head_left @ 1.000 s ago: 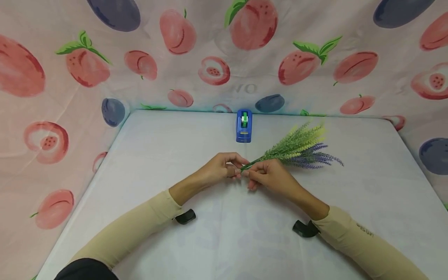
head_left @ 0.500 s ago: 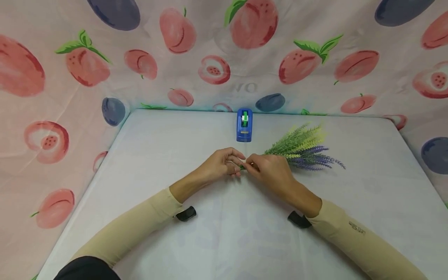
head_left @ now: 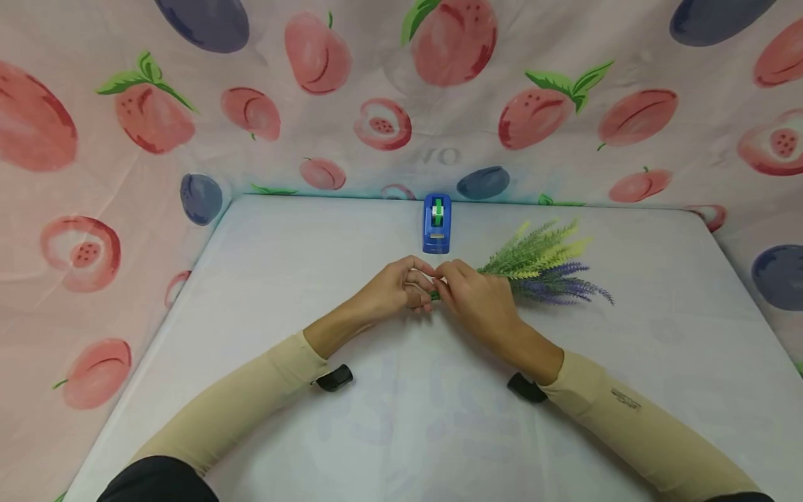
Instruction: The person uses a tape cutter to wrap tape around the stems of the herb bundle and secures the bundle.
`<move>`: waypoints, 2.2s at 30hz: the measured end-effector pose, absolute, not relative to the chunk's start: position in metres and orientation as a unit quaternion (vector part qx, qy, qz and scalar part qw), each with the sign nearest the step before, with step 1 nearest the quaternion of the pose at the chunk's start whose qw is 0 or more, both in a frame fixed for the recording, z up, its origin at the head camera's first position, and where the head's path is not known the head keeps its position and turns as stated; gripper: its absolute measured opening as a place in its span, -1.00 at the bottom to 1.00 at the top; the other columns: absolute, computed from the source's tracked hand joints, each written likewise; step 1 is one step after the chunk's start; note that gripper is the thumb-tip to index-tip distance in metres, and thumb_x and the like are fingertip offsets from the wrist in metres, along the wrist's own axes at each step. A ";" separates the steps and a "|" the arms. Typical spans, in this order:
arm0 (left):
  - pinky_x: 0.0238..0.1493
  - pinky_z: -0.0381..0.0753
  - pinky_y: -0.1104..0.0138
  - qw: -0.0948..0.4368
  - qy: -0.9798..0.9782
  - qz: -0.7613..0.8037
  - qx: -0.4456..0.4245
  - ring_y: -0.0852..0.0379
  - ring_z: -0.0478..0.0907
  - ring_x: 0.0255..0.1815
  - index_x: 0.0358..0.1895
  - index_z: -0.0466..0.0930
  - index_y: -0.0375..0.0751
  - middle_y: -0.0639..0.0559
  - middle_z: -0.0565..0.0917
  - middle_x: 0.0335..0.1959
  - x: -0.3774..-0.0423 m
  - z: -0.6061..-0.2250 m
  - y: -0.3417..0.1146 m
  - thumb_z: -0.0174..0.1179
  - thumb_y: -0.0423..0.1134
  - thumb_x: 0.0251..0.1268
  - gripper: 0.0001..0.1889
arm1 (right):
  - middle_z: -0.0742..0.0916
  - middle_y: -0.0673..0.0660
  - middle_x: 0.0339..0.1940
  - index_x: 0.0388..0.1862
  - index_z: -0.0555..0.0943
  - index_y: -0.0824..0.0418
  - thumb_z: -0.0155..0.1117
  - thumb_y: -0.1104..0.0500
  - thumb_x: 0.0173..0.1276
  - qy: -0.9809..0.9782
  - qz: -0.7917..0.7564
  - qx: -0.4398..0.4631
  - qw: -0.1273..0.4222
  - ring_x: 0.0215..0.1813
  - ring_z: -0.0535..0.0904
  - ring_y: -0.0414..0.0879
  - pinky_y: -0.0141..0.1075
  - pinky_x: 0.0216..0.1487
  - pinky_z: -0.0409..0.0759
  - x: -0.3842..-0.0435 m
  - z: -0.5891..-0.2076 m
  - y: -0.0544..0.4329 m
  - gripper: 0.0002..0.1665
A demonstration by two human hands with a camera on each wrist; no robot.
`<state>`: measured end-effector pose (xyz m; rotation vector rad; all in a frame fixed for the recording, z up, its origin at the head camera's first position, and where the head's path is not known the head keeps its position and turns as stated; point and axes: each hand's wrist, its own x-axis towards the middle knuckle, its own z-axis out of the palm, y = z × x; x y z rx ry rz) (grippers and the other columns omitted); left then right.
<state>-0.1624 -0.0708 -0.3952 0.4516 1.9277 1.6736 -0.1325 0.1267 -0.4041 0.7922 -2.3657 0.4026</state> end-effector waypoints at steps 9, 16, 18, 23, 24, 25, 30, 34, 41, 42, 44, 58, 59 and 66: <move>-0.10 0.68 0.17 0.286 0.724 0.608 0.155 -0.03 0.71 -0.24 0.25 0.36 -0.31 -0.23 0.71 -0.06 -0.164 -0.391 -0.073 0.07 -0.61 0.34 -0.56 | 0.67 0.05 -0.34 -0.19 0.67 0.19 0.39 0.24 0.39 -0.879 0.165 0.338 0.292 -0.66 0.41 -0.17 -0.34 -0.70 0.30 -0.134 -0.399 0.136 -0.93; -0.12 0.66 0.19 0.304 0.714 0.612 0.153 0.03 0.71 -0.27 0.32 0.30 -0.36 -0.25 0.72 -0.09 -0.166 -0.389 -0.077 0.05 -0.61 0.36 -0.53 | 0.60 0.00 -0.33 -0.32 0.78 0.10 0.60 0.14 0.17 -0.844 0.112 0.427 0.303 -0.44 0.48 -0.14 -0.38 -0.63 0.37 -0.134 -0.398 0.145 -0.85; -0.12 0.66 0.18 0.307 0.715 0.610 0.153 0.04 0.71 -0.28 0.33 0.29 -0.36 -0.24 0.72 -0.11 -0.166 -0.388 -0.077 0.04 -0.61 0.36 -0.52 | 0.61 0.01 -0.31 -0.29 0.78 0.10 0.62 0.14 0.14 -0.842 0.094 0.436 0.305 -0.35 0.48 -0.10 -0.37 -0.53 0.46 -0.135 -0.398 0.146 -0.82; -0.15 0.66 0.19 0.312 0.715 0.605 0.155 0.05 0.71 -0.29 0.33 0.28 -0.34 -0.25 0.72 -0.12 -0.167 -0.385 -0.076 0.05 -0.61 0.37 -0.52 | 0.62 0.05 -0.28 -0.30 0.74 0.12 0.61 0.15 0.16 -0.842 0.075 0.434 0.313 -0.25 0.49 -0.01 -0.23 -0.29 0.52 -0.137 -0.400 0.147 -0.80; -0.15 0.66 0.19 0.313 0.715 0.605 0.156 0.05 0.71 -0.29 0.32 0.28 -0.33 -0.26 0.73 -0.12 -0.167 -0.385 -0.076 0.05 -0.61 0.37 -0.52 | 0.61 0.05 -0.29 -0.30 0.73 0.12 0.61 0.15 0.17 -0.843 0.078 0.432 0.312 -0.26 0.49 -0.01 -0.21 -0.28 0.51 -0.137 -0.400 0.147 -0.81; -0.15 0.66 0.20 0.316 0.715 0.604 0.157 0.05 0.70 -0.29 0.32 0.28 -0.33 -0.27 0.73 -0.12 -0.168 -0.385 -0.076 0.05 -0.60 0.37 -0.52 | 0.61 0.06 -0.29 -0.31 0.73 0.13 0.60 0.15 0.17 -0.845 0.080 0.430 0.309 -0.28 0.50 -0.02 -0.20 -0.29 0.51 -0.137 -0.400 0.146 -0.81; -0.17 0.65 0.23 0.323 0.720 0.593 0.160 -0.05 0.71 -0.25 0.29 0.31 -0.31 -0.31 0.72 -0.09 -0.171 -0.388 -0.074 0.08 -0.59 0.36 -0.54 | 0.60 0.07 -0.31 -0.31 0.72 0.17 0.58 0.22 0.19 -0.852 0.100 0.431 0.279 -0.41 0.50 -0.08 -0.24 -0.40 0.52 -0.136 -0.401 0.146 -0.84; -0.19 0.65 0.23 0.312 0.737 0.576 0.167 -0.02 0.72 -0.23 0.21 0.42 -0.33 -0.21 0.67 -0.05 -0.172 -0.390 -0.072 0.17 -0.56 0.28 -0.57 | 0.61 0.08 -0.30 -0.28 0.74 0.19 0.50 0.24 0.27 -0.861 0.110 0.423 0.259 -0.42 0.50 -0.09 -0.28 -0.45 0.51 -0.136 -0.400 0.147 -0.92; -0.15 0.68 0.23 0.292 0.760 0.546 0.198 0.08 0.72 -0.26 0.01 0.65 -0.38 -0.22 0.71 -0.11 -0.175 -0.393 -0.071 0.09 -0.57 0.25 -0.70 | 0.65 0.06 -0.29 -0.24 0.75 0.20 0.52 0.19 0.27 -0.877 0.144 0.397 0.229 -0.41 0.53 -0.11 -0.28 -0.43 0.52 -0.137 -0.398 0.150 -0.86; -0.15 0.68 0.25 0.289 0.763 0.542 0.202 0.08 0.72 -0.26 -0.01 0.67 -0.38 -0.23 0.73 -0.13 -0.176 -0.392 -0.071 0.10 -0.57 0.26 -0.72 | 0.66 0.06 -0.29 -0.23 0.75 0.20 0.52 0.18 0.28 -0.880 0.149 0.392 0.224 -0.41 0.54 -0.12 -0.28 -0.43 0.53 -0.137 -0.398 0.150 -0.85; -0.15 0.68 0.28 0.287 0.767 0.535 0.208 0.08 0.73 -0.26 -0.05 0.70 -0.38 -0.23 0.75 -0.17 -0.177 -0.392 -0.072 0.13 -0.58 0.30 -0.76 | 0.68 0.07 -0.28 -0.20 0.73 0.20 0.52 0.17 0.28 -0.885 0.158 0.383 0.214 -0.41 0.58 -0.12 -0.27 -0.42 0.55 -0.136 -0.399 0.151 -0.82; -0.11 0.68 0.04 0.282 0.768 0.519 0.246 0.00 0.74 -0.30 0.00 0.66 -0.39 -0.32 0.75 -0.19 -0.184 -0.392 -0.073 0.17 -0.56 0.36 -0.78 | 0.67 0.04 -0.30 -0.23 0.74 0.17 0.50 0.13 0.31 -0.896 0.157 0.370 0.190 -0.47 0.57 -0.16 -0.29 -0.48 0.53 -0.139 -0.397 0.154 -0.85; -0.12 0.68 0.02 0.281 0.765 0.523 0.249 -0.04 0.74 -0.30 0.03 0.63 -0.39 -0.34 0.74 -0.18 -0.184 -0.392 -0.072 0.17 -0.56 0.36 -0.77 | 0.67 0.05 -0.30 -0.23 0.75 0.17 0.50 0.13 0.31 -0.898 0.157 0.368 0.184 -0.47 0.57 -0.16 -0.29 -0.47 0.53 -0.139 -0.396 0.154 -0.85; -0.15 0.68 0.19 0.270 0.768 0.511 0.276 -0.02 0.74 -0.31 0.04 0.69 -0.34 -0.26 0.75 -0.11 -0.184 -0.393 -0.073 0.15 -0.55 0.39 -0.75 | 0.66 0.03 -0.32 -0.26 0.76 0.16 0.53 0.08 0.28 -0.924 0.148 0.329 0.126 -0.46 0.57 -0.16 -0.28 -0.46 0.55 -0.139 -0.391 0.151 -0.82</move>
